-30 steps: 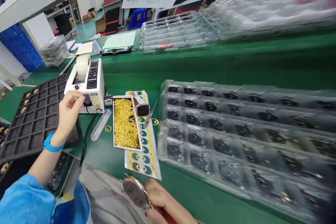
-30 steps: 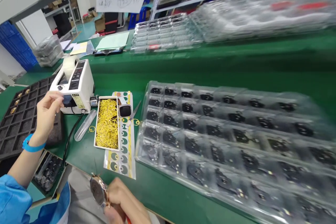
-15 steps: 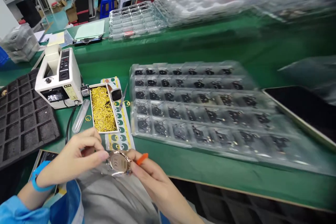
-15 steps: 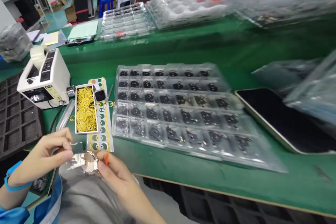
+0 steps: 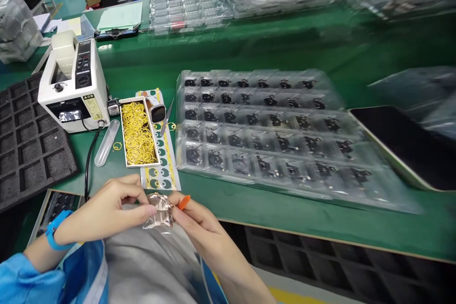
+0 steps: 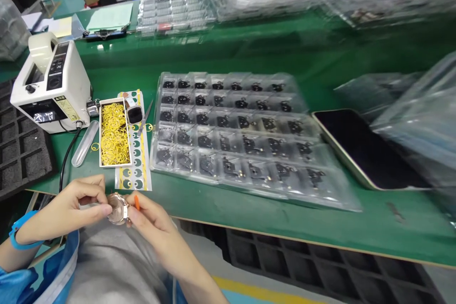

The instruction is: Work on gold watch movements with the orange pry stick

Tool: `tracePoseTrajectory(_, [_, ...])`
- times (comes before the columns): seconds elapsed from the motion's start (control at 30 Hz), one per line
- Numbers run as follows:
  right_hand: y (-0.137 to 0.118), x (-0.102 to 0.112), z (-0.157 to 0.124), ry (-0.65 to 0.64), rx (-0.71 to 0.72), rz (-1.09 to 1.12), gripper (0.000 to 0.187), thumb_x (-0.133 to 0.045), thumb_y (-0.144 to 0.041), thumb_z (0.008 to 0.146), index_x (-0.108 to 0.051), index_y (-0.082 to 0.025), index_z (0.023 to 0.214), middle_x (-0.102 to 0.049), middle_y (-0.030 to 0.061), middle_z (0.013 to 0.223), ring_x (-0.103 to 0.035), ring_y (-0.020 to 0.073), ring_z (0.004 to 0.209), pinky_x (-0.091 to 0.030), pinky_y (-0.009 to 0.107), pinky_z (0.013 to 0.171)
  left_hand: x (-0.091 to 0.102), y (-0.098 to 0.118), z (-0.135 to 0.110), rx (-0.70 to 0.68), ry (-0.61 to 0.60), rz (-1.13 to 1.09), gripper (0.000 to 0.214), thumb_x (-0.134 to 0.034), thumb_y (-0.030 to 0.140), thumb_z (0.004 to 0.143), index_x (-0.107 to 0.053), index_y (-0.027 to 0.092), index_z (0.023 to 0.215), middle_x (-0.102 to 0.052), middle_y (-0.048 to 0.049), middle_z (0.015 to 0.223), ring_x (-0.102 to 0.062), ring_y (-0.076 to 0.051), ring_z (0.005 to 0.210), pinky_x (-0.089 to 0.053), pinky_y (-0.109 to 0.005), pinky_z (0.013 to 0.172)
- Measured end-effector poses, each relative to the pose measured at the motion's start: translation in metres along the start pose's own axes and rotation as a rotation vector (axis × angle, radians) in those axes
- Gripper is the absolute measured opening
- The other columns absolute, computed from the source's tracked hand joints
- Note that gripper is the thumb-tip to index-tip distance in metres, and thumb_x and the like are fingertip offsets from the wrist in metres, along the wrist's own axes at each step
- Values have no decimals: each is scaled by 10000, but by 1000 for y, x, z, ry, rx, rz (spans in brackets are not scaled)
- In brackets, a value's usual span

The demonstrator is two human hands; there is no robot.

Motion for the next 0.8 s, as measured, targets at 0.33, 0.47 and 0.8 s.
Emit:
tracePoseTrajectory(0.33, [7,3,-1,31,-27,-14,444,-568,-628,909,-584,-212,756,-524,-1,712,-490,150,671,-446,261,646,0,-4,-2,11,92,246,249,-591,212,871,-560,188,625,-540,13,733,-539,-140,678,-383,-259,636])
tracePoseTrajectory(0.47, [9,5,-1,61,-22,53,407,-586,-596,916,-616,-214,778,-535,-3,721,-491,143,684,-443,252,660,18,2,-12,8,302,561,336,-656,332,860,-511,191,593,-488,22,653,-476,-135,554,-311,-276,541])
tracePoseTrajectory(0.8, [14,-4,9,40,-84,213,421,-696,-607,825,-605,-211,715,-526,-6,669,-492,145,647,-445,260,632,8,12,-9,-396,313,44,58,-737,204,852,-786,219,879,-694,-121,1225,-639,-277,1172,-468,-422,1026])
Point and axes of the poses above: each hand's wrist, its own z-axis towards the middle knuckle, its own x-axis out of the back of the hand, y = z × x, the point moved 10 cm from there along z, towards the middle knuckle
